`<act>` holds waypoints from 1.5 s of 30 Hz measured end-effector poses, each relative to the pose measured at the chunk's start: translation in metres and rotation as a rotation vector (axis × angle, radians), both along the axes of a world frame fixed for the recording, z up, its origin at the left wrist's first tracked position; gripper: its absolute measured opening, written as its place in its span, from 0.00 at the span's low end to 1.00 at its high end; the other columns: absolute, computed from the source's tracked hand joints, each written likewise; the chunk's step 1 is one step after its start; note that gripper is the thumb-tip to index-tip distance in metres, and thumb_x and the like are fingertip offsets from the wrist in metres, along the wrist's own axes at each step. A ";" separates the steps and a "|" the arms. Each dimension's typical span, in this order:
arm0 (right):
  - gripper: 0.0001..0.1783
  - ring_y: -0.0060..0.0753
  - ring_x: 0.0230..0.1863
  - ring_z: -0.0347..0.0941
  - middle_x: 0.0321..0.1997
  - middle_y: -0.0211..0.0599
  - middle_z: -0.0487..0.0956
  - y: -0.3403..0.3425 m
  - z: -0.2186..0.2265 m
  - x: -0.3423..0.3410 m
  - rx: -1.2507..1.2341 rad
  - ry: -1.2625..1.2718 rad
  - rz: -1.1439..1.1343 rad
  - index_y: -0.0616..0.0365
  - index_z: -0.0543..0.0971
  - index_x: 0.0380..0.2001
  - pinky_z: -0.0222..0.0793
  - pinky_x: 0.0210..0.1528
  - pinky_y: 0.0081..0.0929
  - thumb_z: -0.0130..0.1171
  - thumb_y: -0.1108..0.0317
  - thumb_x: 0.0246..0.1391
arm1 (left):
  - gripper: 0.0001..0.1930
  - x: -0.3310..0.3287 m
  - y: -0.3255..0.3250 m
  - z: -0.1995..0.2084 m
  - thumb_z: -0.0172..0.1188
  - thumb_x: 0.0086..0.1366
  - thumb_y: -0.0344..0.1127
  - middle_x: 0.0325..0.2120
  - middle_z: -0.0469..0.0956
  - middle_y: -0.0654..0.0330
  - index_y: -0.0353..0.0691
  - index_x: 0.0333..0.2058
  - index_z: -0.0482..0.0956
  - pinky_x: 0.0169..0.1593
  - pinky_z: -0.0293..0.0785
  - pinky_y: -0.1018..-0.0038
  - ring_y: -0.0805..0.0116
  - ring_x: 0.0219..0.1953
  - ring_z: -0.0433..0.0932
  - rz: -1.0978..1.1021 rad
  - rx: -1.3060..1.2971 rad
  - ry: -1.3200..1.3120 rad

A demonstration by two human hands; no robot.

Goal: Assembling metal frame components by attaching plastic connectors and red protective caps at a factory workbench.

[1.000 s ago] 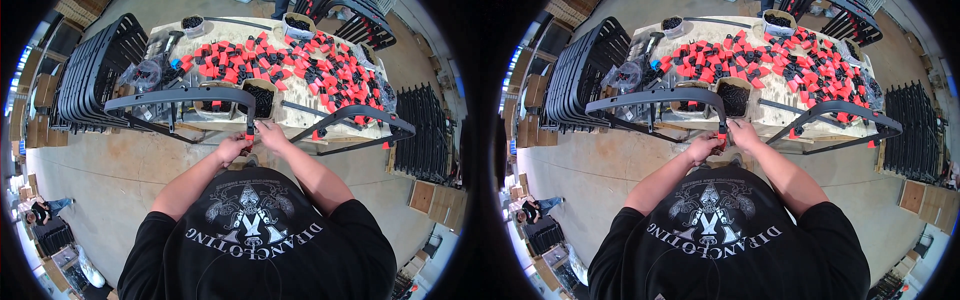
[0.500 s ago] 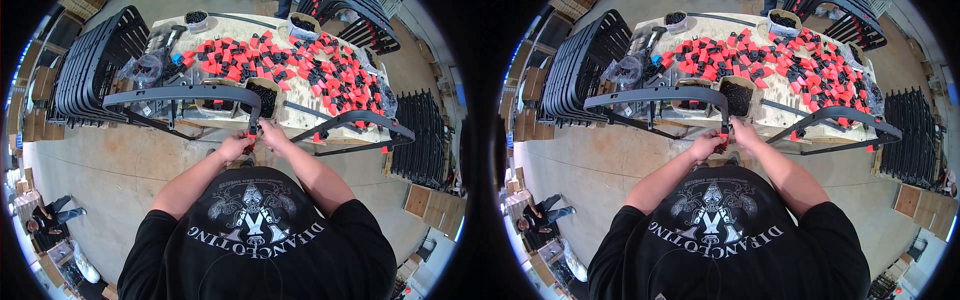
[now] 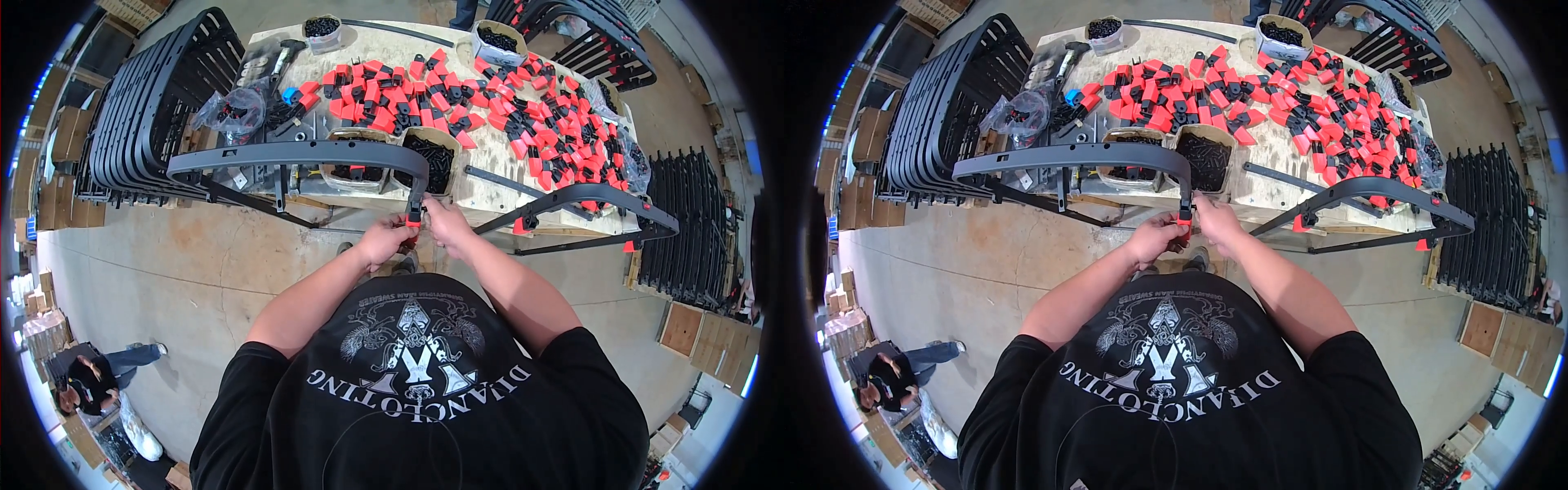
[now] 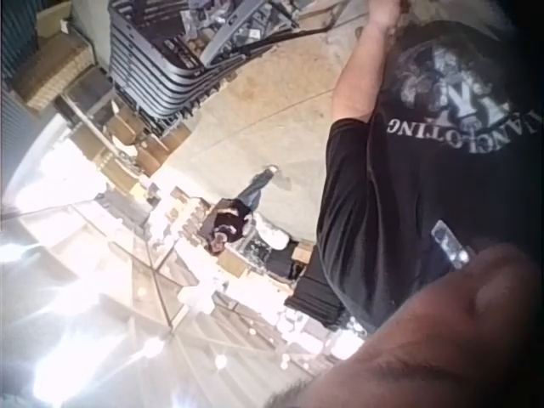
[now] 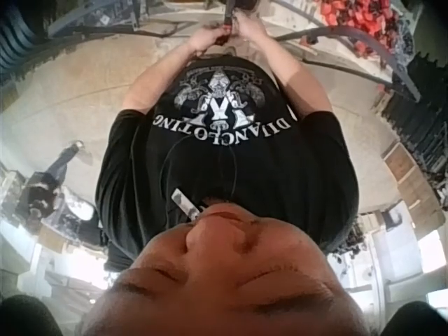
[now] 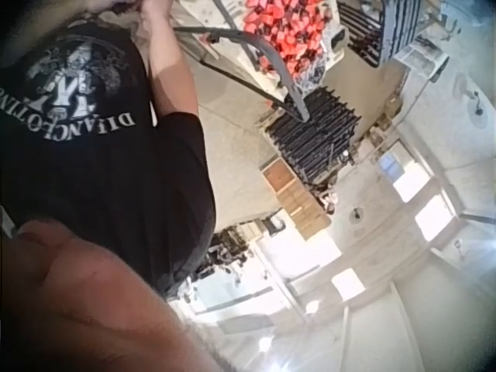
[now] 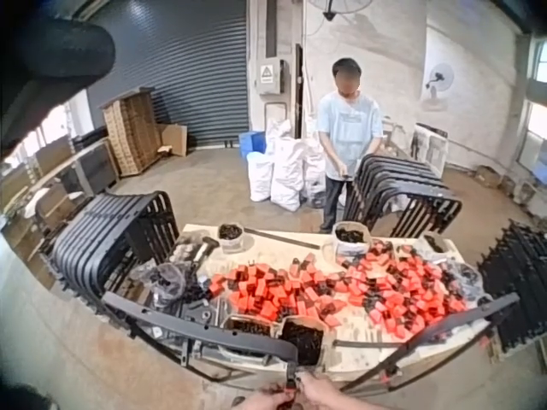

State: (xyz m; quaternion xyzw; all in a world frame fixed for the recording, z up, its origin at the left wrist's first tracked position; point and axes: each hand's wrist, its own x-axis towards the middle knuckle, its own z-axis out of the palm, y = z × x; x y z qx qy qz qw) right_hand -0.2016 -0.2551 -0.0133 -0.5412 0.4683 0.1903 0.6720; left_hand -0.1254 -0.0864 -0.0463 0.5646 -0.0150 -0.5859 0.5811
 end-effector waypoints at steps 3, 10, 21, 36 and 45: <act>0.25 0.26 0.29 0.64 0.30 0.29 0.73 -0.001 -0.020 -0.011 -0.061 -0.240 -0.066 0.61 0.79 0.38 0.63 0.33 0.30 0.51 0.47 0.66 | 0.17 -0.001 -0.004 0.004 0.60 0.69 0.34 0.35 0.80 0.61 0.38 0.55 0.76 0.38 0.76 0.73 0.72 0.33 0.78 -0.019 0.016 -0.004; 0.22 0.22 0.21 0.61 0.27 0.28 0.70 -0.001 -0.016 -0.004 0.090 -0.045 -0.054 0.57 0.78 0.38 0.55 0.20 0.30 0.50 0.47 0.66 | 0.15 0.000 -0.003 0.008 0.59 0.70 0.35 0.37 0.80 0.59 0.37 0.53 0.74 0.40 0.79 0.73 0.70 0.36 0.80 -0.038 0.009 -0.010; 0.20 0.18 0.18 0.53 0.21 0.20 0.63 0.008 -0.031 -0.008 -0.098 -0.339 -0.078 0.49 0.73 0.31 0.46 0.20 0.24 0.47 0.46 0.68 | 0.16 -0.001 -0.001 0.008 0.59 0.70 0.35 0.39 0.80 0.59 0.37 0.54 0.73 0.40 0.79 0.72 0.69 0.37 0.80 -0.036 -0.003 0.030; 0.18 0.20 0.17 0.54 0.19 0.22 0.61 0.011 -0.013 -0.010 0.038 -0.340 -0.167 0.50 0.73 0.33 0.47 0.19 0.26 0.47 0.49 0.69 | 0.14 -0.003 0.001 0.011 0.58 0.70 0.35 0.36 0.79 0.60 0.39 0.52 0.74 0.40 0.77 0.72 0.69 0.35 0.80 -0.032 -0.012 0.020; 0.18 0.19 0.17 0.55 0.20 0.22 0.63 0.009 -0.042 -0.008 -0.071 -0.382 -0.125 0.52 0.74 0.37 0.50 0.19 0.24 0.48 0.48 0.67 | 0.14 -0.003 0.001 0.006 0.57 0.71 0.36 0.36 0.79 0.61 0.40 0.52 0.74 0.40 0.76 0.73 0.69 0.35 0.79 -0.022 -0.010 0.033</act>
